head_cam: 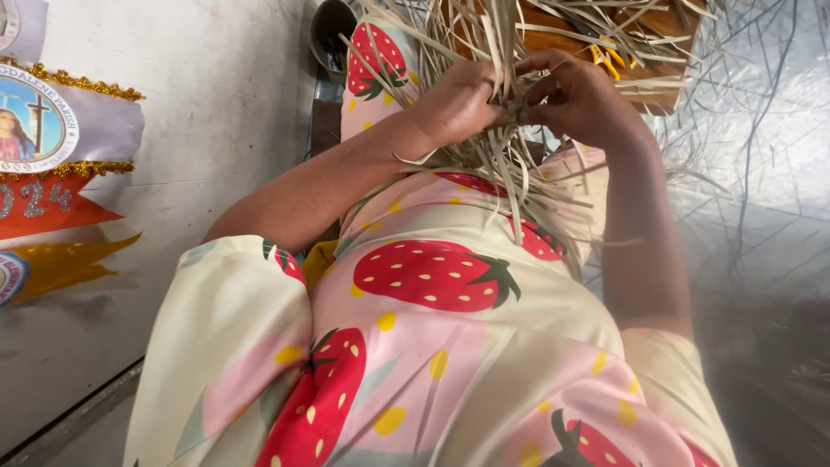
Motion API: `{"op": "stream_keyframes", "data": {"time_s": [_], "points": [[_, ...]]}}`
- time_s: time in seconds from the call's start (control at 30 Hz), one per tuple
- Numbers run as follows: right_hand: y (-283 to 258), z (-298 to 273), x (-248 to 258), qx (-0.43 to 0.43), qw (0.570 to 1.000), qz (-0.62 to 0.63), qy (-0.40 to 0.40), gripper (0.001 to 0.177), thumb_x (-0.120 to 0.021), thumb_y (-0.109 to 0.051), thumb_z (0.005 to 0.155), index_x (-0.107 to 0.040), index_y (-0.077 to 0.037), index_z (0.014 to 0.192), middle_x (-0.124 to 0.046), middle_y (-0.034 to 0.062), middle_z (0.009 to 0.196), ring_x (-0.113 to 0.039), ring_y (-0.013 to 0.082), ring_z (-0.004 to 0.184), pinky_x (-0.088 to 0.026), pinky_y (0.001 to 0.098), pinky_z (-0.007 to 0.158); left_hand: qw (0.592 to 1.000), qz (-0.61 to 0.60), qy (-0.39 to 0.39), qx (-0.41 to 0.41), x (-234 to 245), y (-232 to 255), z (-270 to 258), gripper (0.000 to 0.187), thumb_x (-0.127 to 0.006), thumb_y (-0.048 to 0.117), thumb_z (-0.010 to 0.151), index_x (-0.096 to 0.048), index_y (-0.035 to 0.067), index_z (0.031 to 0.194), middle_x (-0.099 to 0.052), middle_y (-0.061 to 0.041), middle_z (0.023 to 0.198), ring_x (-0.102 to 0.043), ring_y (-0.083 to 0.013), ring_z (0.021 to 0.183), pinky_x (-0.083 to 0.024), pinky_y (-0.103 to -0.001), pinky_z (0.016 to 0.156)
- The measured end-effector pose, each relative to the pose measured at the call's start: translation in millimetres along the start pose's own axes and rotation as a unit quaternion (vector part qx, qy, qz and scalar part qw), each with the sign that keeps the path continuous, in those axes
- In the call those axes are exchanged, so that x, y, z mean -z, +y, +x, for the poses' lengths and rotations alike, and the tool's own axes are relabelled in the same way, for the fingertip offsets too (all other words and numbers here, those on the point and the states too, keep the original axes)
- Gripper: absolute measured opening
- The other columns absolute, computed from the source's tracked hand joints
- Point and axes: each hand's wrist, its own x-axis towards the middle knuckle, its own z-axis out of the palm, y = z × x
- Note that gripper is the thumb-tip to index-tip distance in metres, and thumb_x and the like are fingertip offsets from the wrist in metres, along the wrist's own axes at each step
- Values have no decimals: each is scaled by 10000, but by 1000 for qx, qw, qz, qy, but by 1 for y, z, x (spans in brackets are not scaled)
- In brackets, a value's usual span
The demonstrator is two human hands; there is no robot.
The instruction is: Weaving dried plant fibers into a structured pattern
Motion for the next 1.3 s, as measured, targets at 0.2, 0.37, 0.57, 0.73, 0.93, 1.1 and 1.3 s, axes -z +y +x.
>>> {"op": "stream_keyframes", "data": {"time_s": [0.2, 0.37, 0.57, 0.73, 0.93, 1.1, 1.3], "points": [[-11, -21, -17, 37, 995, -35, 91, 452, -809, 20, 940, -596, -107, 1318, -759, 64, 982, -648, 137, 708, -537, 277, 603, 986, 79, -128, 69, 15, -4, 14, 70, -702, -39, 816, -737, -5, 866, -754, -143, 931, -727, -341, 835, -600, -445, 733], [12, -24, -33, 119, 982, 12, 145, 439, -783, 94, 973, -540, -40, 1314, -752, 134, 995, -714, 168, 784, -571, 272, 601, 971, 143, -176, 81, 21, 19, 29, 220, -607, -130, 903, -704, 67, 889, -632, -66, 821, -632, -272, 859, -582, -432, 719], [30, -29, -46, 135, 959, 111, 225, 396, -736, 132, 955, -554, -58, 1251, -699, 122, 926, -599, 148, 605, -498, 251, 480, 964, 226, -112, 87, 16, 17, 29, 218, -658, -55, 859, -654, 153, 794, -601, -19, 686, -633, -243, 621, -557, -440, 507], [43, -28, -66, 180, 938, 147, 257, 395, -717, 185, 948, -533, -39, 1217, -686, 145, 897, -622, 174, 638, -515, 267, 547, 970, 96, -142, 172, 23, 12, 26, 254, -716, -78, 828, -605, 69, 653, -612, -77, 710, -641, -265, 671, -496, -445, 554], [55, -22, -78, 165, 914, 246, 277, 373, -719, 166, 898, -500, -71, 1085, -649, 122, 1070, -707, 152, 821, -575, 254, 518, 954, -65, -166, 242, 18, 9, 2, 112, -803, 230, 922, -779, 142, 858, -757, 1, 786, -662, -127, 664, -496, -347, 632], [35, -27, -64, 33, 933, 236, 268, 361, -752, 106, 922, -551, -121, 1120, -708, 60, 825, -625, 83, 604, -488, 205, 474, 982, -58, -44, 171, -11, -7, -8, 329, -904, 237, 869, -663, 173, 654, -589, 60, 575, -528, -83, 548, -422, -344, 563], [63, -19, -30, -8, 954, 271, 130, 278, -771, -45, 975, -648, -88, 1222, -763, 55, 959, -689, 97, 685, -618, 209, 596, 976, -57, -61, 200, -17, -2, -2, 725, -977, 318, 880, -310, 209, 616, -268, 72, 580, -286, -93, 547, -238, -364, 546]]}}
